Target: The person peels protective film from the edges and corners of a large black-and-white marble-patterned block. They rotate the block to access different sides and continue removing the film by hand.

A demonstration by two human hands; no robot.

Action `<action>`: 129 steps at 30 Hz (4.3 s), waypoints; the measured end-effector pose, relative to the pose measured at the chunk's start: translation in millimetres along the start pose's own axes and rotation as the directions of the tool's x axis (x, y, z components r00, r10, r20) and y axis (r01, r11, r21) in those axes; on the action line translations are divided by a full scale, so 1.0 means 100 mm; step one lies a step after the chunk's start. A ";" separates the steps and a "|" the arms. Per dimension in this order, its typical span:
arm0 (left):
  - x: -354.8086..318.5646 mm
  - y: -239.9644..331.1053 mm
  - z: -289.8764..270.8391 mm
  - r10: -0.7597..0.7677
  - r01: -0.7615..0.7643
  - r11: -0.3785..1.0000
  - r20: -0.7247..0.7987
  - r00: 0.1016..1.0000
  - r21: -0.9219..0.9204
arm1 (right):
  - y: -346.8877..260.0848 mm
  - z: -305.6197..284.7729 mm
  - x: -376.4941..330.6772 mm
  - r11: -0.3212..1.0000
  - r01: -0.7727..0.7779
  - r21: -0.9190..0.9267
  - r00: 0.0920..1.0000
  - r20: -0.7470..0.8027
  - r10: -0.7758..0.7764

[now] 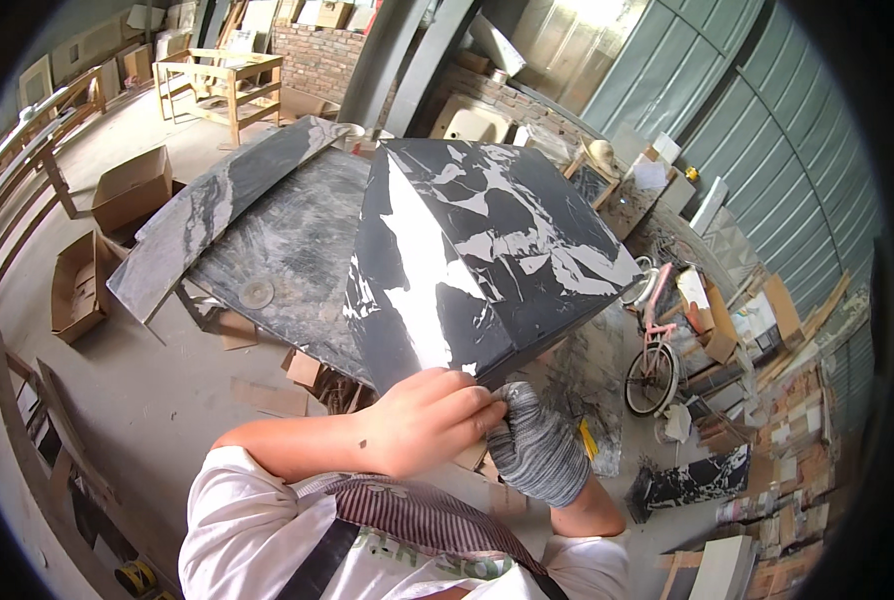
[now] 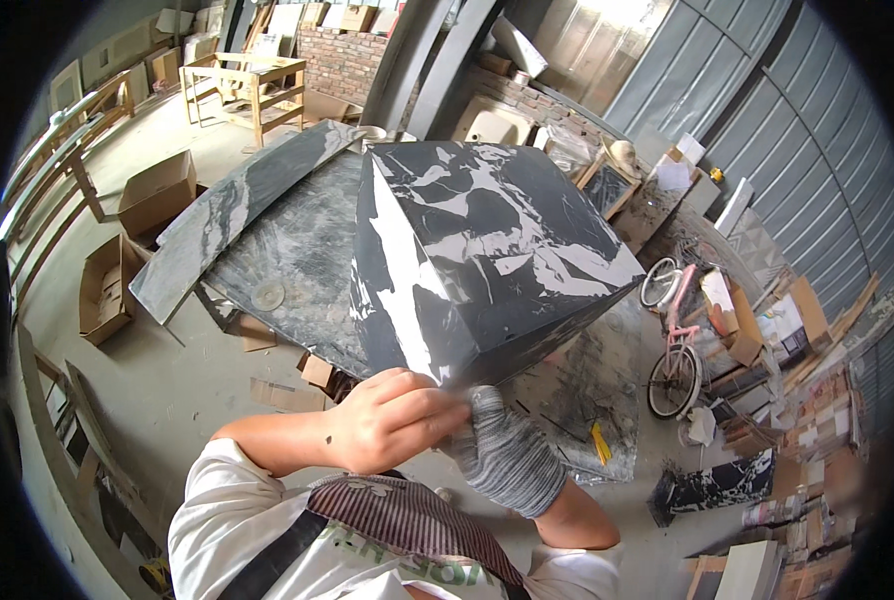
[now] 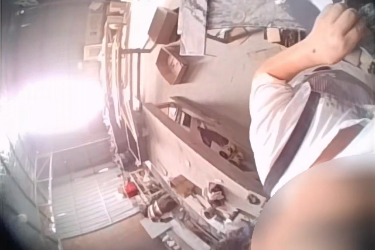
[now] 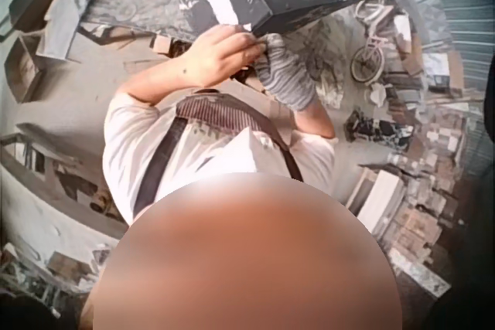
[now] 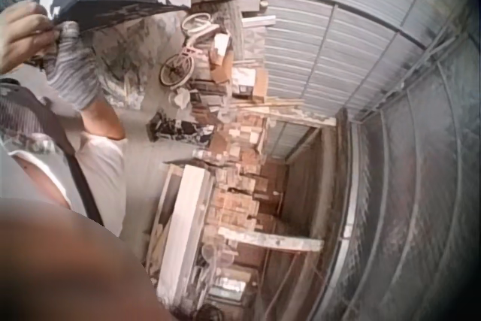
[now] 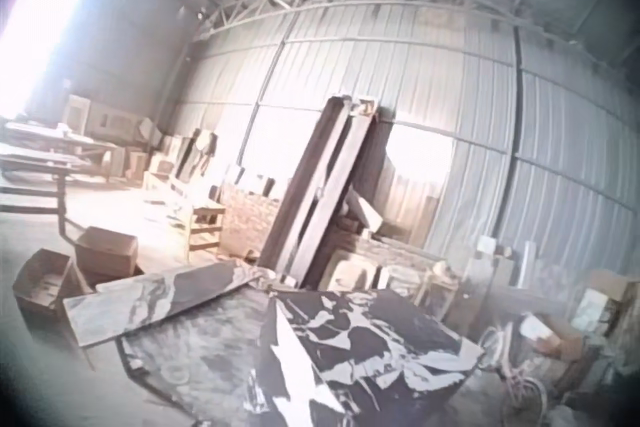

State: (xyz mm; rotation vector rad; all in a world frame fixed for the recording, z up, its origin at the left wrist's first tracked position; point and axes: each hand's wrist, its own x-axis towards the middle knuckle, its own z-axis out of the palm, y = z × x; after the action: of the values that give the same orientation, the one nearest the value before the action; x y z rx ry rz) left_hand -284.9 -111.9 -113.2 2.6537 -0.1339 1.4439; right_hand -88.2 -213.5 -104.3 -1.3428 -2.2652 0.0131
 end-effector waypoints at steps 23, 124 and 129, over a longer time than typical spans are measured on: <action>-0.25 -0.44 1.04 -0.305 0.236 0.942 -0.318 0.898 -0.237 | -0.22 -0.75 0.99 0.962 -0.272 0.000 0.884 -0.395 0.250; 0.21 -0.48 0.52 -0.109 0.121 0.993 -0.535 0.838 -0.012 | 0.01 -0.28 0.33 0.941 -0.050 -0.336 0.905 -0.414 -0.100; 0.20 -0.48 0.52 -0.100 0.113 0.994 -0.513 0.853 -0.005 | 0.01 -0.25 0.31 0.949 -0.049 -0.311 0.908 -0.410 -0.088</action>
State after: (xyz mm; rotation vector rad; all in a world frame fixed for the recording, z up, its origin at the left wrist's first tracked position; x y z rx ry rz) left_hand -224.2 -72.1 -127.9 2.1479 0.0825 2.0560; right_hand -88.9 -193.8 -69.9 -1.3215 -1.9608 -0.6147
